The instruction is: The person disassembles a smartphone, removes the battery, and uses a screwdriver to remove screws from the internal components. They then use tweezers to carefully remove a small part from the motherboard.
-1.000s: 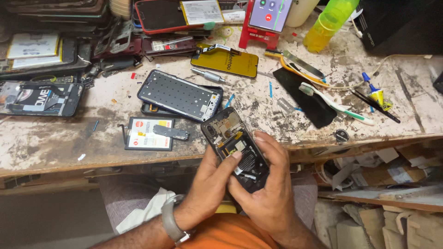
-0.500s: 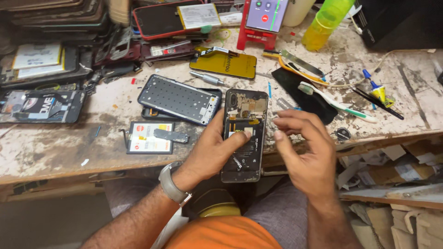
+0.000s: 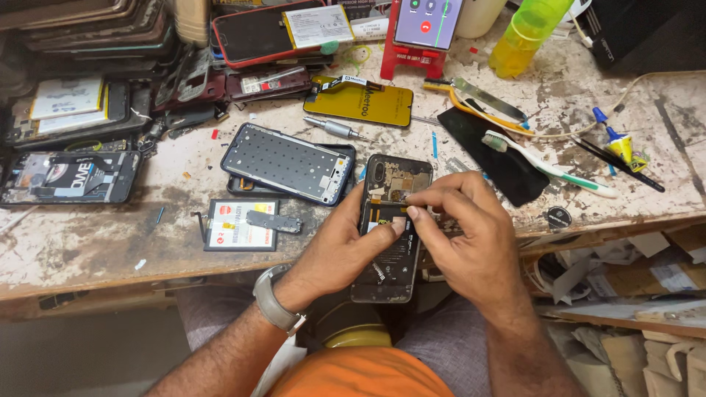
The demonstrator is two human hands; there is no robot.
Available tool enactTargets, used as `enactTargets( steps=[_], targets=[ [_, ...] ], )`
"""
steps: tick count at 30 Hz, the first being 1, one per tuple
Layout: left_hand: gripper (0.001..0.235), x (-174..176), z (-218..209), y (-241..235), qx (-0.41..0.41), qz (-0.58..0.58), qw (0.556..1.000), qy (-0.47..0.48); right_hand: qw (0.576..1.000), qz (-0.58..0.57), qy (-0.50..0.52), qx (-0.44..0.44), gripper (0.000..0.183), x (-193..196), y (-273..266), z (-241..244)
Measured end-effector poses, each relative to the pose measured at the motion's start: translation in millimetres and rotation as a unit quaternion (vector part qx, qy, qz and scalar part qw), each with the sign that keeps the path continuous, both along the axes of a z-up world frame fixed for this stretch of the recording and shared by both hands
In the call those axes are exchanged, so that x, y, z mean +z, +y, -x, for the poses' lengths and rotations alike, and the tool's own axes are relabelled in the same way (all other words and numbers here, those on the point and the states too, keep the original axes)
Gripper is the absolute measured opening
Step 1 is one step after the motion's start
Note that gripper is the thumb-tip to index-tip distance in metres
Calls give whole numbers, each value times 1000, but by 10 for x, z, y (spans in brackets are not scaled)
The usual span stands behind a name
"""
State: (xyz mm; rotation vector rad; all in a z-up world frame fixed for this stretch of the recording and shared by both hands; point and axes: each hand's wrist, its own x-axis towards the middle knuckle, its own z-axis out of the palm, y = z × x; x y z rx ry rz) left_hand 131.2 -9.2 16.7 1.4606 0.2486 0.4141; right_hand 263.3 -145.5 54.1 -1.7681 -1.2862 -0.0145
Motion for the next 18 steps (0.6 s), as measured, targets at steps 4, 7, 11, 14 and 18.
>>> enactTargets(
  steps=[4,7,11,14,18],
  targets=[
    [47,-6,2,5,-11,-5,1000,-3,999,14,-32,18,17,45,-9,-59],
    [47,-22,7,12,-15,-25,1000,9,997,62,21,34,15,91,-27,-115],
    [46,-22,12,16,-20,-53,998,10,993,97,52,45,16,133,0,-172],
    [47,-7,19,13,-17,-61,998,13,993,103,47,46,15,153,24,-175],
    [48,-7,23,19,-19,-69,997,20,991,115,45,42,14,150,25,-171]
  ],
)
